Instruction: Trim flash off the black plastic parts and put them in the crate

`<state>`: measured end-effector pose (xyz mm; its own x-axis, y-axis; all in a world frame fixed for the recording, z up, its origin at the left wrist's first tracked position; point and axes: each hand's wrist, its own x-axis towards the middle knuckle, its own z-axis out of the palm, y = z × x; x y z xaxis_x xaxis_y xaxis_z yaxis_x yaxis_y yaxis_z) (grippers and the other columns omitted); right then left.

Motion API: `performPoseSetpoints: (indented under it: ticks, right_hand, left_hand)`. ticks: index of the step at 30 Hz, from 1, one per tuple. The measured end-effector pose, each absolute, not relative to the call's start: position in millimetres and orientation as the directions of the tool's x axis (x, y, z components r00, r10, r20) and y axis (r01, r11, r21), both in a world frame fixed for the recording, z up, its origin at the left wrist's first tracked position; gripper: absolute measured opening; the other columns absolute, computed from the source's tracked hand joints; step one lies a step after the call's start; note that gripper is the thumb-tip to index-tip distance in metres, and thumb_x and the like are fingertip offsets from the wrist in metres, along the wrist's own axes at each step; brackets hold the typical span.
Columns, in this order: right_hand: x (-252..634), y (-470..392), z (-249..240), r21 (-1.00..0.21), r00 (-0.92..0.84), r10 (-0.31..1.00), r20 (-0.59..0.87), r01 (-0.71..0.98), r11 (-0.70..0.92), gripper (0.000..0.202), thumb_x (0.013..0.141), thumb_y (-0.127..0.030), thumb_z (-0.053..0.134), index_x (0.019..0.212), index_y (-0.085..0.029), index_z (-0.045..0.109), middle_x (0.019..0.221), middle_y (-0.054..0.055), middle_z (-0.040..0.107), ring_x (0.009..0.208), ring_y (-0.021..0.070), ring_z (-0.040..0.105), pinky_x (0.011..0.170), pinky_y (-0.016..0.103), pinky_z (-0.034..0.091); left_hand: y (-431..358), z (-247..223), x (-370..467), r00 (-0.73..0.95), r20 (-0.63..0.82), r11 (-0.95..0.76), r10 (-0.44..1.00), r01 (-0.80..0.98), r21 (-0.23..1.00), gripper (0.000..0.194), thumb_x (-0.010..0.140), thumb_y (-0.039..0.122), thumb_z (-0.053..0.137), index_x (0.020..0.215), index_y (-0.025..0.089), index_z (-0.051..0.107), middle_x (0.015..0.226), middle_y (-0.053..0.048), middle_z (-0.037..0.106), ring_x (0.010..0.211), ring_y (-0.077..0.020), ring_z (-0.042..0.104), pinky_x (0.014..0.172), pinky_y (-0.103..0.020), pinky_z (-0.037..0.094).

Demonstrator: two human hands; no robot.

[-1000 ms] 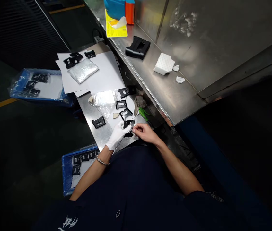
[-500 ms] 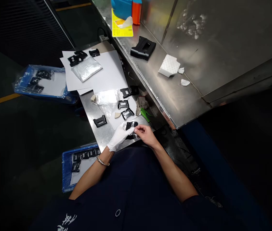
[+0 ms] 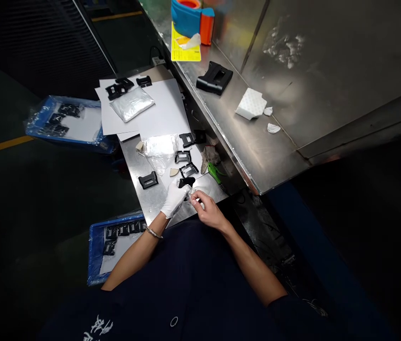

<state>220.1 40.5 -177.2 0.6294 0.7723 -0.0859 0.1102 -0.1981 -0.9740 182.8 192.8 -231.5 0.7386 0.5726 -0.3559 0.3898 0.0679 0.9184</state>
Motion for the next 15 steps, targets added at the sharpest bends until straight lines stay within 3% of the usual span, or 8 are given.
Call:
performPoseSetpoints:
  ticks: [5,8,12,15]
  right_hand:
    - [222,49,-190,-0.973,0.759,0.61,-0.228,-0.163,-0.162,0.044,0.089,-0.067,0.057,0.085,-0.023,0.05,0.097,0.007,0.063,0.08,0.0173,0.059,0.069,0.03,0.049]
    - [227,53,-202,-0.955,0.772,0.562,-0.298,-0.233,-0.186,0.047,0.088,-0.071,0.05,0.083,-0.025,0.042,0.082,0.002,0.058,0.06,0.012,0.049,0.057,0.028,0.044]
    - [233,50,-219,-0.927,0.755,0.546,-0.363,-0.231,-0.297,0.041,0.076,-0.059,0.069,0.082,-0.023,0.052,0.063,-0.005,0.048,0.054,0.0108,0.043,0.054,0.026,0.041]
    - [242,44,-229,-0.902,0.809,0.459,-0.366,-0.188,-0.389,0.033,0.068,-0.048,0.076,0.074,-0.021,0.056,0.059,-0.006,0.047,0.054,0.0112,0.041,0.052,0.025,0.034]
  left_hand:
    - [191,-227,177,0.685,-0.323,-0.053,0.652,0.467,0.883,0.019,0.077,0.015,0.067,0.087,0.021,0.052,0.073,0.001,0.056,0.074,-0.018,0.054,0.077,-0.033,0.04]
    - [189,-225,171,0.711,-0.326,-0.115,0.624,0.496,0.861,0.029,0.07,0.011,0.074,0.087,0.022,0.053,0.067,0.001,0.054,0.075,-0.0216,0.056,0.08,-0.036,0.039]
    - [199,-229,172,0.727,-0.336,-0.136,0.598,0.506,0.852,0.032,0.069,0.009,0.075,0.09,0.021,0.054,0.068,0.001,0.054,0.076,-0.0241,0.058,0.083,-0.039,0.041]
    - [211,-227,170,0.763,-0.334,-0.118,0.554,0.469,0.875,0.026,0.076,0.019,0.075,0.094,0.02,0.056,0.078,-0.002,0.061,0.078,-0.0224,0.06,0.084,-0.038,0.045]
